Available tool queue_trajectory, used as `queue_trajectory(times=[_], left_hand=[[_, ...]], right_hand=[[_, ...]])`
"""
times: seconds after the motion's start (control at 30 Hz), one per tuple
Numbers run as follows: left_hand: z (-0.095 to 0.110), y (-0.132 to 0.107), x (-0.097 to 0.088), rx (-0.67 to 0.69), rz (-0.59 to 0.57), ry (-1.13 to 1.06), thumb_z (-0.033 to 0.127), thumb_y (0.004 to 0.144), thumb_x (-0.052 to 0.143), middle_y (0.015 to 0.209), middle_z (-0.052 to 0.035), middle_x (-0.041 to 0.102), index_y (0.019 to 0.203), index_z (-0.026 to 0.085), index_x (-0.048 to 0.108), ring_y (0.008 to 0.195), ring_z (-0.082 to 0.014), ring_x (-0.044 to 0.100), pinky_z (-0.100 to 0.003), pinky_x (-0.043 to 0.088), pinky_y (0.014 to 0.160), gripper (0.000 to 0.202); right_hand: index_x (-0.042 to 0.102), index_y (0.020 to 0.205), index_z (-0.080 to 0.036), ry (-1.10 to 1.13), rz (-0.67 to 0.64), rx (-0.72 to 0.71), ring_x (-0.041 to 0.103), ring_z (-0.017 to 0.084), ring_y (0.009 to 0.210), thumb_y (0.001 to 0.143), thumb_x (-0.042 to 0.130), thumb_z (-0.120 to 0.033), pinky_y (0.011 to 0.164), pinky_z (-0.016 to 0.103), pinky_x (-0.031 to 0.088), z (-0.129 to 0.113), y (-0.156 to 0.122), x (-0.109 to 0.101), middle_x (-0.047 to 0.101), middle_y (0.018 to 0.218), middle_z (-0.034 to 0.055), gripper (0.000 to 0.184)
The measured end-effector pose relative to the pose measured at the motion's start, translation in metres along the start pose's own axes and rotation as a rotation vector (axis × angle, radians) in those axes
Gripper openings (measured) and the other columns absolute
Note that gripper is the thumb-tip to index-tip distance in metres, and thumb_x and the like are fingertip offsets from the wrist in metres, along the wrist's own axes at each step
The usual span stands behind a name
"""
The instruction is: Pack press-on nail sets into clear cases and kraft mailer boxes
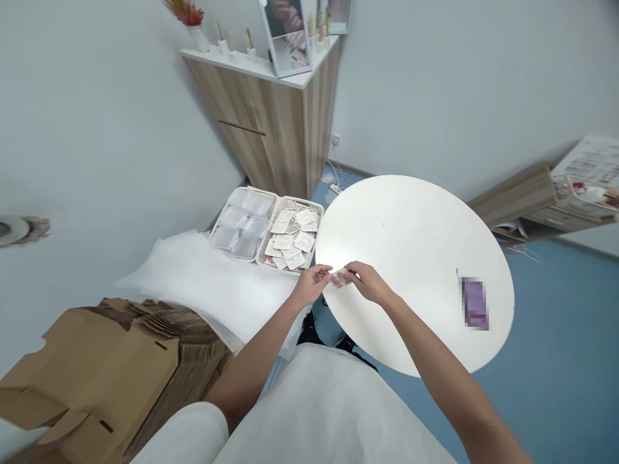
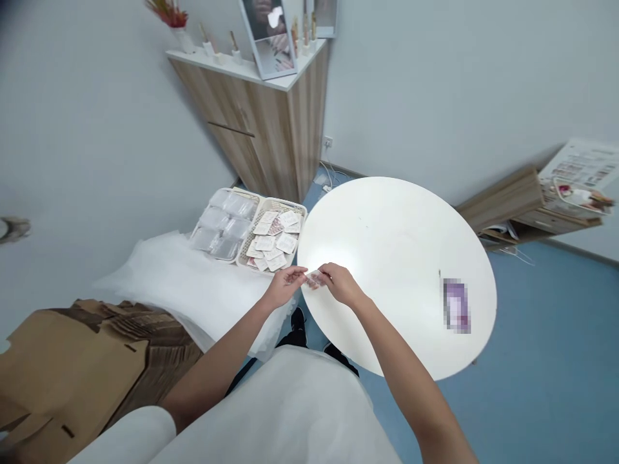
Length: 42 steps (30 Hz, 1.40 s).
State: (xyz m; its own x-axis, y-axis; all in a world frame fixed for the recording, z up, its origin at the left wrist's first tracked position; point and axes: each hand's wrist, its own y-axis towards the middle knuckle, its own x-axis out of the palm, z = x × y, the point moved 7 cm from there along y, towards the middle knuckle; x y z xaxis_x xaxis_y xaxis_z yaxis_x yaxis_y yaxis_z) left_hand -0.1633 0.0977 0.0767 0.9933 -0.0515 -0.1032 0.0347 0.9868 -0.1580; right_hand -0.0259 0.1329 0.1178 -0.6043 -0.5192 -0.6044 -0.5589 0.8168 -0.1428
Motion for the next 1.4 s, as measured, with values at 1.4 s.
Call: queue_trajectory(times=[1.4], left_hand=[[0.015, -0.012, 0.170, -0.216, -0.387, 0.025, 0.037, 0.067, 0.058, 0.063, -0.0007, 0.057, 0.069, 0.016, 0.057, 0.057, -0.0101, 0.053, -0.023, 0.040, 0.057, 0.021]], right_hand=[[0.058, 0.100, -0.020, 0.792, 0.405, 0.358, 0.053, 0.013, 0.063, 0.065, 0.061, -0.042, 0.067, 0.032, 0.044, 0.134, -0.161, -0.070, 0.059, 0.070, 0.0013, 0.041]])
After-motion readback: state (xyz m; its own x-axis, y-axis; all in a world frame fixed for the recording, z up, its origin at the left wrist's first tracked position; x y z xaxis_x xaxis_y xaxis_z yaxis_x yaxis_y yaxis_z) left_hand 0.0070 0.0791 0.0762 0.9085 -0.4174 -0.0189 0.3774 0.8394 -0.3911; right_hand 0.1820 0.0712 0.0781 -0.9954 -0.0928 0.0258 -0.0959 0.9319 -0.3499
